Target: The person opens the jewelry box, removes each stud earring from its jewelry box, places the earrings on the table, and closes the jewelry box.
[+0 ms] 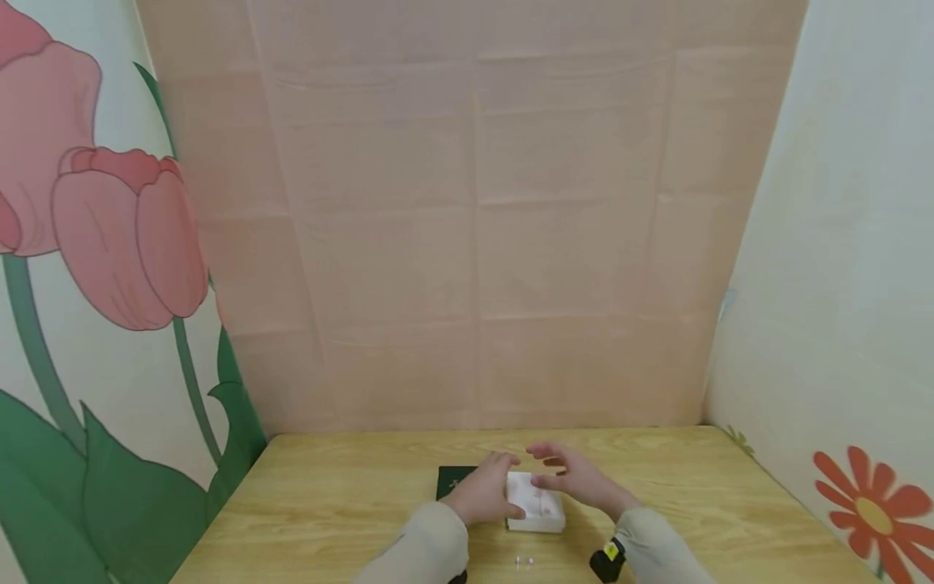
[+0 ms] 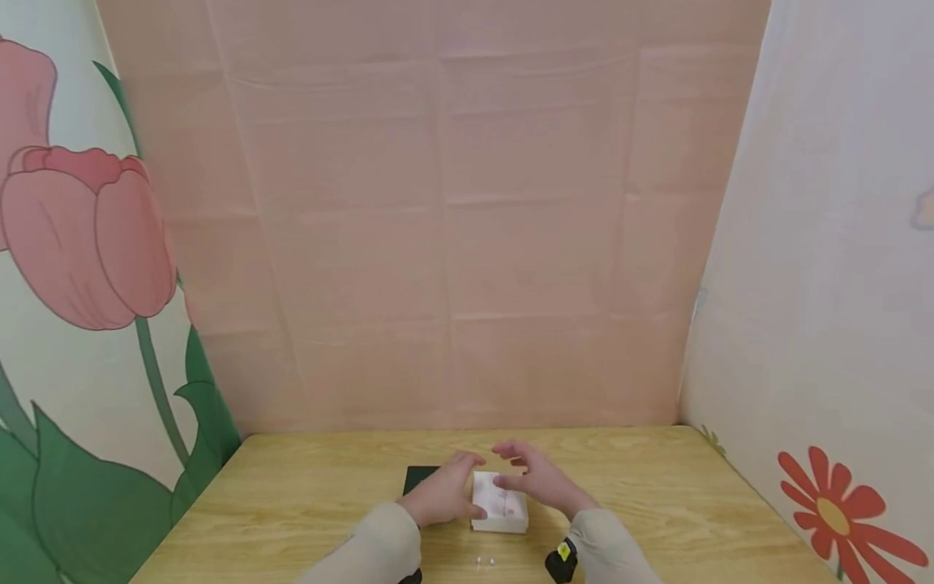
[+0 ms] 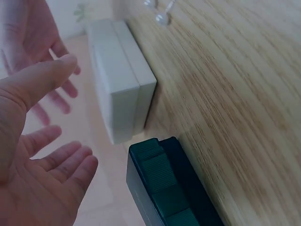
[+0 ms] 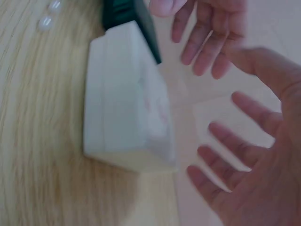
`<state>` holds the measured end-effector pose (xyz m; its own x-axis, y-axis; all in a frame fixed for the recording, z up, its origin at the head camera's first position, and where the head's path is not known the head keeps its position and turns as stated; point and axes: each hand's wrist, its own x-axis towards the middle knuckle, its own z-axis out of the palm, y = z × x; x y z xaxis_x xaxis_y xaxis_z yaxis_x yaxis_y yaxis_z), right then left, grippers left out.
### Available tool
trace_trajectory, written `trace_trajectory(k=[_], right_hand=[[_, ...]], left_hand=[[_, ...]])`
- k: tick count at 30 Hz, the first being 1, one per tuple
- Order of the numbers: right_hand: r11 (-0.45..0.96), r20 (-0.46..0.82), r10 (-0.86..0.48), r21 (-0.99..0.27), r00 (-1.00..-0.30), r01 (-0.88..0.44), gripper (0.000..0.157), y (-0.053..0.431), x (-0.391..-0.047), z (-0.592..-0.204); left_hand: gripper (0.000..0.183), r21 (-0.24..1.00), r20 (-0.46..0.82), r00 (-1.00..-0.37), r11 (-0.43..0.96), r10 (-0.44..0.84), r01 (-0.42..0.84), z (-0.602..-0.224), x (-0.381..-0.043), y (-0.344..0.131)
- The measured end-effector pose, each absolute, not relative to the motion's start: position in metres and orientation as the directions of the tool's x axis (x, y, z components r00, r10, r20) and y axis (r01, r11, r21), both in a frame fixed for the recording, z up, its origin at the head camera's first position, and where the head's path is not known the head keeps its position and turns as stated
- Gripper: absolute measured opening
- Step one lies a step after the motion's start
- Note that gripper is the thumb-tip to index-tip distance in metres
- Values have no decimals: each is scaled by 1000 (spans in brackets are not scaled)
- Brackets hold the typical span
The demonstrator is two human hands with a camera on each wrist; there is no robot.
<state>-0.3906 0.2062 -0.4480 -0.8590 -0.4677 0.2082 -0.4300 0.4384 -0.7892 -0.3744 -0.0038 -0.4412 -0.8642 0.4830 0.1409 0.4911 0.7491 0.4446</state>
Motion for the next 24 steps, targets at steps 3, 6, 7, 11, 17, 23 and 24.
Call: trace_trajectory(k=[3, 6, 7, 11, 17, 23, 24], right_hand=[[503, 142, -470, -768, -871, -397, 67, 209, -391, -455], [541, 97, -477, -751, -873, -379, 82, 210, -391, -461], [547, 89, -485, -746, -870, -381, 86, 211, -391, -463], [561, 50, -507, -739, -861, -373, 96, 211, -391, -469], [592, 28, -506, -715, -862, -370, 97, 210, -388, -470], [629, -6, -483, -698, -876, -342, 92, 207, -388, -468], [639, -14, -477, -692, -879, -336, 91, 207, -387, -467]], left_hand=[[86, 390, 100, -879, 794, 467, 466, -445, -379, 3], [93, 351, 48, -898, 834, 438, 426, -448, -385, 10], [94, 335, 38, -901, 844, 432, 419, -449, -386, 11], [98, 287, 0, -909, 871, 417, 400, -452, -387, 18], [96, 247, -20, -904, 878, 428, 410, -449, -382, 25], [83, 206, -17, -892, 875, 451, 439, -454, -384, 30], [81, 200, -20, -895, 878, 447, 434, -455, -385, 31]])
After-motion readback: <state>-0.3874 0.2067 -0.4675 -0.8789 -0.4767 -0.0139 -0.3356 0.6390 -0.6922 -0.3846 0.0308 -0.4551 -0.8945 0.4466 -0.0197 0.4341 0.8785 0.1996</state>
